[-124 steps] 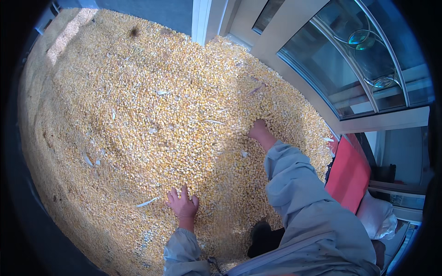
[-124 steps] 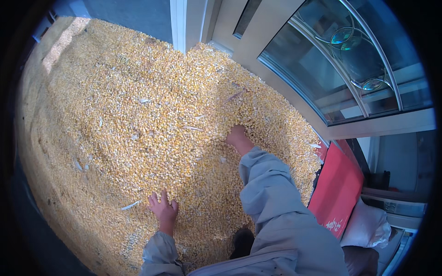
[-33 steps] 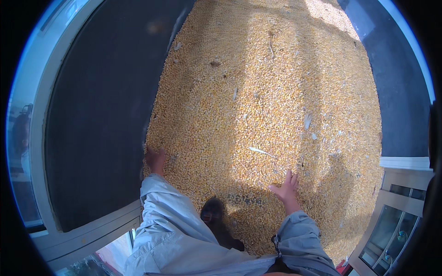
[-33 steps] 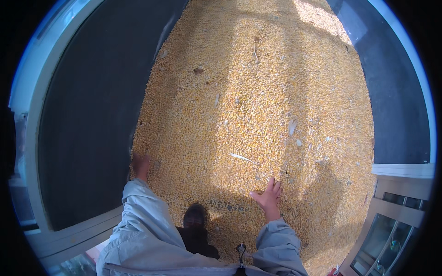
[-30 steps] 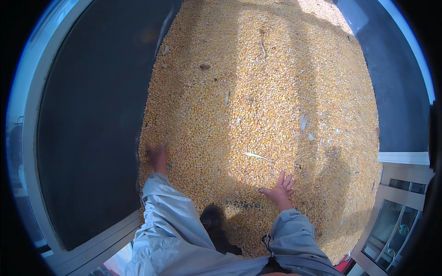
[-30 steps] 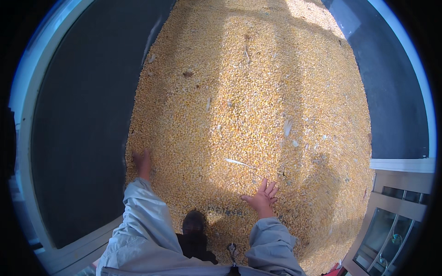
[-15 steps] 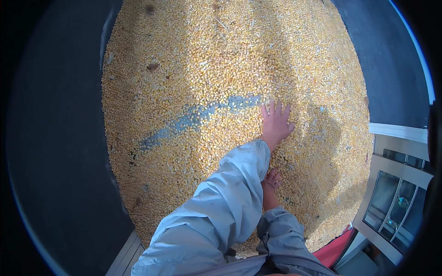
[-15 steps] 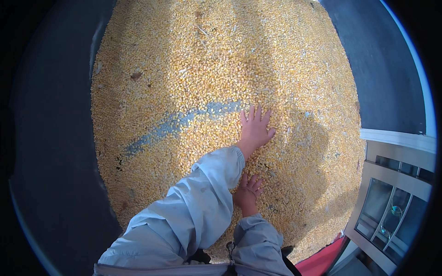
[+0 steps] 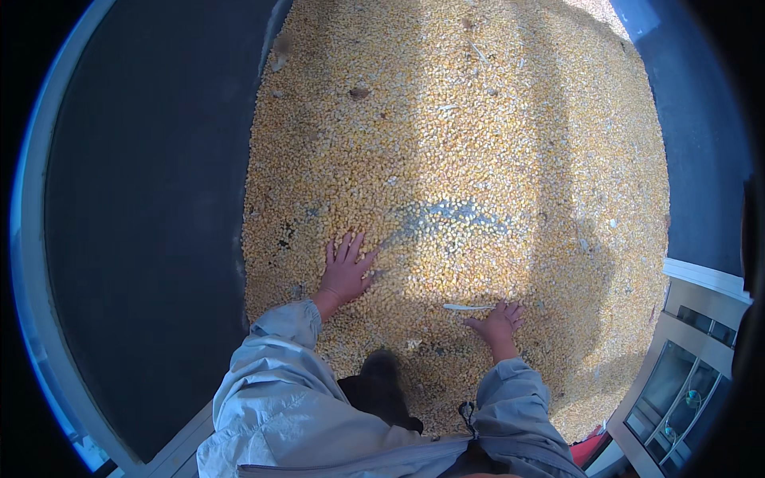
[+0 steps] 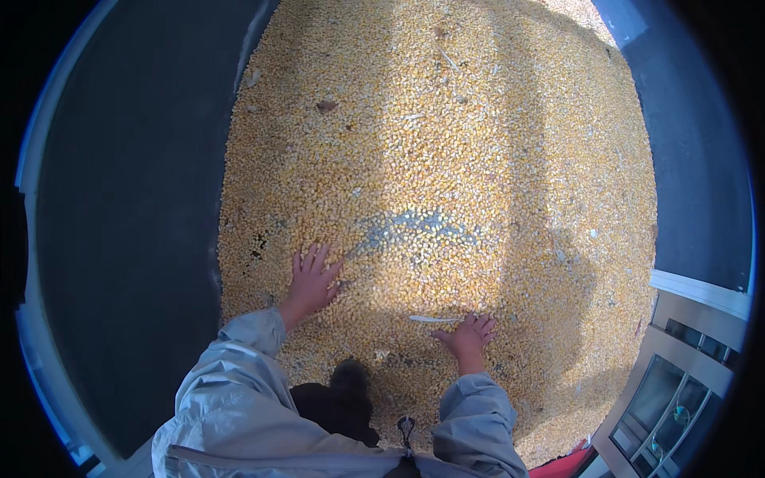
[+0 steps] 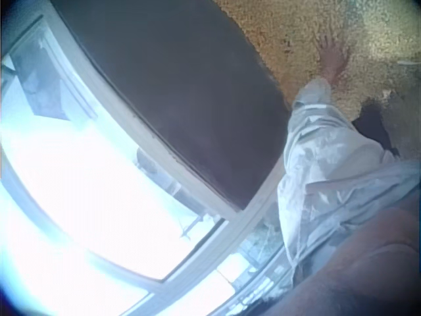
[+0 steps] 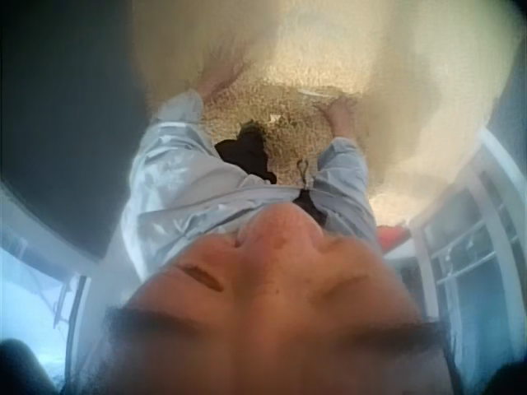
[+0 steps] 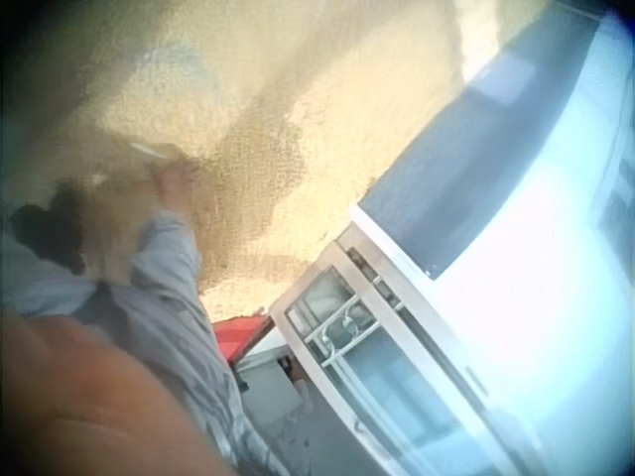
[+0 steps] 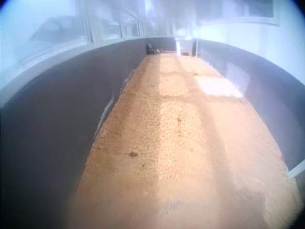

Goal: The person spreads corn kernels on a concrete surface outdoors, then moves indoors to spread kernels on a red mat inside a sunroom. The person uses both hands to distribute the kernels evenly across the surfaces.

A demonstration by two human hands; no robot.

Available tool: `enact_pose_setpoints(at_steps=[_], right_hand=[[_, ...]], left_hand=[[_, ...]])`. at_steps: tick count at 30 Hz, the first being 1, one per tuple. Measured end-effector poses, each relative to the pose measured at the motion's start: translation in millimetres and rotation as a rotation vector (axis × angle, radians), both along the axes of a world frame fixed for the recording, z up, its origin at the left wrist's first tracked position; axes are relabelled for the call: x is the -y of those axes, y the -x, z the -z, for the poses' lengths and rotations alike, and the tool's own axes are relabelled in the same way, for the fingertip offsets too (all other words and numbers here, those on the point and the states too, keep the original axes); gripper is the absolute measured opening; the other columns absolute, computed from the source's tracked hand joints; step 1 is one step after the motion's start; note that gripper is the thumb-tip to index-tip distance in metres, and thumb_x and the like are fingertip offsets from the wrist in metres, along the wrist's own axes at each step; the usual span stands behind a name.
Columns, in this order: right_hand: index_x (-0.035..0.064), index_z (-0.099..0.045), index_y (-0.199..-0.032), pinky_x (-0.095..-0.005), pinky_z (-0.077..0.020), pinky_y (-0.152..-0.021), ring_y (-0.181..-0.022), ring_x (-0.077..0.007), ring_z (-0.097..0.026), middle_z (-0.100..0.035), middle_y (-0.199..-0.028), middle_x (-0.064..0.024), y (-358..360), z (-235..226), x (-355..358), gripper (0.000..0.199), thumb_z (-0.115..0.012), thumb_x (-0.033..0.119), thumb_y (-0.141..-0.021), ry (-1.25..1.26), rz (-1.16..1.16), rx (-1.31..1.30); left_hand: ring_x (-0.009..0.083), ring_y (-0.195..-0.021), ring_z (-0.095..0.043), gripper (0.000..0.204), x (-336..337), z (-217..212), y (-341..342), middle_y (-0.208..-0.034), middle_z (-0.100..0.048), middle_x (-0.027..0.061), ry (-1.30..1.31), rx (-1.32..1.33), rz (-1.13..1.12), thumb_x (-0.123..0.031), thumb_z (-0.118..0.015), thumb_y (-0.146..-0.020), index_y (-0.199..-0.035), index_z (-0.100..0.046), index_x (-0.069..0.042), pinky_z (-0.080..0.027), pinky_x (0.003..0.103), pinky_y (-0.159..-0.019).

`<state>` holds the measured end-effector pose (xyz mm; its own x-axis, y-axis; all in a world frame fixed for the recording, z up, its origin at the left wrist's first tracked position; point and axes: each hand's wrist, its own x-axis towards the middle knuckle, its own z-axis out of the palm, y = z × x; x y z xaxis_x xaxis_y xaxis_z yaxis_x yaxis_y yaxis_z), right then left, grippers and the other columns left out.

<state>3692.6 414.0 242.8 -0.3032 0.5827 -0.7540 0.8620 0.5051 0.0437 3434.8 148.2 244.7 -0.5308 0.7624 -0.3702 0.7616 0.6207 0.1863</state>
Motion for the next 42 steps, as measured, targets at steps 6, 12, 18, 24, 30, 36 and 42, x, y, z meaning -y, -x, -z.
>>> enact_pose_setpoints(at_steps=[6,12,18,24,30,36,42], right_hand=[[0.0102,-0.012,-0.146,-0.0608,-0.0039,-0.107,-0.134,-0.0491,-0.008,-0.008,-0.146,-0.0305,37,-2,-26,0.116,-0.079,0.049,-0.059,-0.155,-0.029,-0.340],[0.0192,0.001,-0.147,-0.0664,-0.0080,-0.103,-0.136,-0.0503,0.004,0.012,-0.151,-0.0209,97,-12,-45,0.124,-0.080,0.048,-0.058,-0.030,0.015,-0.196],[0.0240,-0.001,-0.147,-0.0660,-0.0193,-0.101,-0.133,-0.0503,-0.008,0.008,-0.151,-0.0178,101,-10,-48,0.127,-0.083,0.048,-0.053,-0.063,-0.016,-0.108],[0.0257,-0.006,-0.146,-0.0656,-0.0198,-0.100,-0.133,-0.0505,-0.009,0.004,-0.150,-0.0183,113,-5,-40,0.123,-0.082,0.050,-0.053,-0.043,-0.050,-0.074],[0.0237,-0.012,-0.146,-0.0664,-0.0189,-0.101,-0.132,-0.0521,-0.010,-0.003,-0.150,-0.0204,96,2,-48,0.118,-0.082,0.049,-0.054,-0.042,-0.010,-0.084],[0.0213,-0.017,-0.145,-0.0655,-0.0189,-0.101,-0.134,-0.0496,-0.010,-0.006,-0.150,-0.0200,103,-9,-52,0.112,-0.080,0.049,-0.057,-0.022,-0.023,-0.120],[0.0224,-0.019,-0.145,-0.0646,-0.0206,-0.101,-0.135,-0.0465,-0.011,-0.008,-0.150,-0.0195,95,-14,-51,0.110,-0.078,0.053,-0.058,-0.033,0.013,-0.138]], left_hand=[[0.0394,-0.134,-0.017,0.078,126,-6,70,-0.144,-0.022,0.0196,-0.058,-0.301,-0.494,-0.030,-0.070,-0.075,-0.139,-0.031,-0.008,-0.020,0.054,-0.106],[0.0369,-0.121,-0.040,0.074,20,49,200,-0.129,-0.043,0.0256,-0.361,-0.280,-0.905,-0.035,-0.060,-0.084,-0.140,-0.025,-0.002,-0.030,0.046,-0.101],[0.0339,-0.125,-0.038,0.075,-227,39,212,-0.134,-0.042,0.0235,-0.018,-0.178,-0.714,-0.056,-0.039,-0.088,-0.132,-0.040,0.005,-0.023,0.052,-0.106],[0.0344,-0.134,-0.025,0.066,-367,17,70,-0.141,-0.034,0.0215,-0.577,0.188,-0.069,-0.051,-0.049,-0.084,-0.136,-0.040,-0.012,-0.013,0.055,-0.109],[0.0365,-0.131,-0.030,0.062,-283,22,79,-0.145,-0.027,0.0188,-0.311,0.204,0.125,-0.042,-0.056,-0.083,-0.135,-0.041,-0.013,-0.022,0.053,-0.108],[0.0437,-0.126,-0.032,0.064,-95,42,191,-0.144,-0.025,0.0233,-0.184,-0.350,-0.292,-0.036,-0.054,-0.088,-0.142,-0.030,-0.013,-0.034,0.057,-0.095],[0.0465,-0.128,-0.024,0.068,-68,34,60,-0.139,-0.028,0.0270,-0.053,-0.082,-0.265,-0.038,-0.054,-0.083,-0.142,-0.030,-0.015,-0.021,0.067,-0.097]])
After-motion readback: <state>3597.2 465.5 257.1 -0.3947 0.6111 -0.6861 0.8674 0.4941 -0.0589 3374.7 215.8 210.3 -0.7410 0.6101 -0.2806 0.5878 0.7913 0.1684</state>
